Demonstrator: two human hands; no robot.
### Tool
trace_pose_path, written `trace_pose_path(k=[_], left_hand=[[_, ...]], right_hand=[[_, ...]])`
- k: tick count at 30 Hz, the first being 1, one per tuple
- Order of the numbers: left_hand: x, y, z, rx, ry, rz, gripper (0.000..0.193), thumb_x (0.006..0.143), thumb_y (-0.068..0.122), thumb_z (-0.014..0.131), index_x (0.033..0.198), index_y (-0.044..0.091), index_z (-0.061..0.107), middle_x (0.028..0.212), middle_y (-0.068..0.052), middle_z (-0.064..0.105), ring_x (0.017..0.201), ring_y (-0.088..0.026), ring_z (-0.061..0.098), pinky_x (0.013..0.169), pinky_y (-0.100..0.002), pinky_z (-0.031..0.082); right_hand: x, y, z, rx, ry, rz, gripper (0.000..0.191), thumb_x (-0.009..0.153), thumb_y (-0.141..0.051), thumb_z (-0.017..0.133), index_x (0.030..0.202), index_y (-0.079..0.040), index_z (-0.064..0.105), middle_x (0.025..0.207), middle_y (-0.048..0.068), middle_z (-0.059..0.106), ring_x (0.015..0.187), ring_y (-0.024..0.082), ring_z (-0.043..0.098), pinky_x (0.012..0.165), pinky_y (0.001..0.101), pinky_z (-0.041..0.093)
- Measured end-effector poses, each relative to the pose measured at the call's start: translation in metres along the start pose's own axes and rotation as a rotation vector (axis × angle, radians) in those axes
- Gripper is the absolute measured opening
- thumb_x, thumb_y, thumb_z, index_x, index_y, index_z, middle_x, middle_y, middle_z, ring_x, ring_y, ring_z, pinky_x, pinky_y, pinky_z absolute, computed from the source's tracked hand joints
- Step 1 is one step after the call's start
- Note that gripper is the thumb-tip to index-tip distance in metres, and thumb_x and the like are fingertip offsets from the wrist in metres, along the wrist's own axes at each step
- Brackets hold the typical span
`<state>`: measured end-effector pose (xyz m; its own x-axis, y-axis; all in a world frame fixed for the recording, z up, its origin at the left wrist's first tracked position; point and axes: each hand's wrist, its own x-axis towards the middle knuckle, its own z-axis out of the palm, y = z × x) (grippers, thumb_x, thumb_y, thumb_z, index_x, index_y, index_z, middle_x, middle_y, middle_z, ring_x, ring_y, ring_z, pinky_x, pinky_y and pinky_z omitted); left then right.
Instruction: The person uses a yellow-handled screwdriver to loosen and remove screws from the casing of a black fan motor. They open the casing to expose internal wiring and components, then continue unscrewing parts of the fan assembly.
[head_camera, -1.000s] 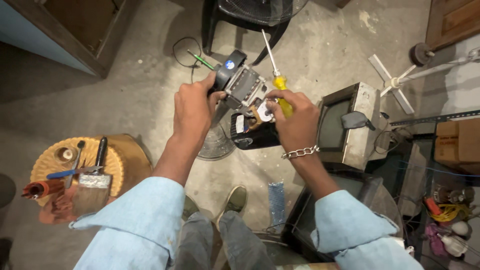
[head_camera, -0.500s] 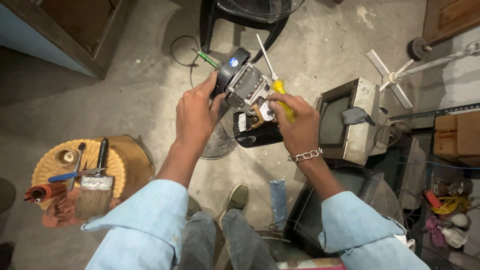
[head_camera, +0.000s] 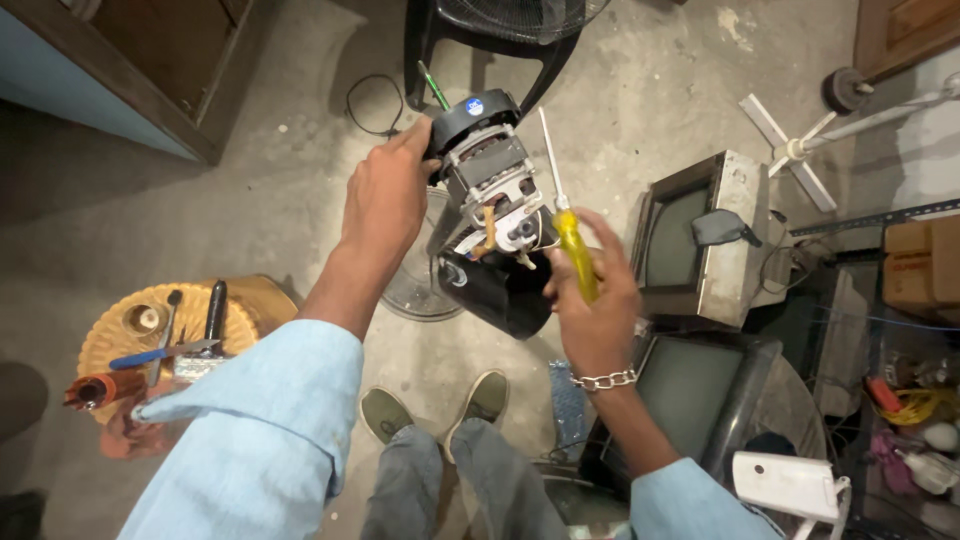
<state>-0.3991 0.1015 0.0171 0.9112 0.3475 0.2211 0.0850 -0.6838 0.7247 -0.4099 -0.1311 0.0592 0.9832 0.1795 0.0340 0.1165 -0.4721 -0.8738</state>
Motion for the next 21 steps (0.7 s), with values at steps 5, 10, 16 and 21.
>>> trace_pose_path(k=[5,10,16,21], left_hand=[[-0.012,0.005,0.009,-0.033,0.051,0.001,0.041,0.094,0.006,0.066,0.134,0.005,0.057,0.122,-0.019,0.067,0.105,-0.046,0.063,0.084,-0.052,0.051],[-0.021,0.016,0.027,-0.008,0.098,-0.118,0.040,0.098,0.009,0.065,0.137,0.006,0.056,0.123,-0.018,0.067,0.106,-0.044,0.063,0.085,-0.051,0.051],[-0.028,0.024,0.052,-0.111,0.171,-0.164,0.054,0.102,0.014,0.062,0.152,0.004,0.044,0.146,-0.023,0.055,0.131,-0.041,0.057,0.108,-0.045,0.047],[-0.034,0.050,0.097,-0.155,0.295,-0.492,0.089,0.095,0.040,0.067,0.158,-0.003,0.022,0.161,-0.032,0.031,0.147,-0.044,0.033,0.118,-0.044,0.030]], right_hand=[[0.009,0.012,-0.019,0.094,-0.004,0.034,0.042,0.098,-0.013,0.064,0.140,-0.011,0.056,0.085,0.001,0.074,0.063,0.004,0.063,0.051,0.0217,0.048],[0.018,0.020,-0.044,-0.008,-0.156,-0.003,0.040,0.095,-0.012,0.070,0.135,-0.011,0.065,0.074,0.001,0.068,0.059,0.004,0.060,0.053,0.0221,0.049],[0.026,0.021,-0.082,0.002,-0.233,0.081,0.038,0.092,-0.014,0.074,0.130,-0.011,0.071,0.071,0.001,0.065,0.055,0.003,0.054,0.049,0.0219,0.044],[0.045,0.021,-0.113,0.047,-0.319,0.109,0.035,0.093,-0.014,0.070,0.128,-0.011,0.072,0.079,0.000,0.073,0.056,0.002,0.051,0.049,0.0213,0.043]])
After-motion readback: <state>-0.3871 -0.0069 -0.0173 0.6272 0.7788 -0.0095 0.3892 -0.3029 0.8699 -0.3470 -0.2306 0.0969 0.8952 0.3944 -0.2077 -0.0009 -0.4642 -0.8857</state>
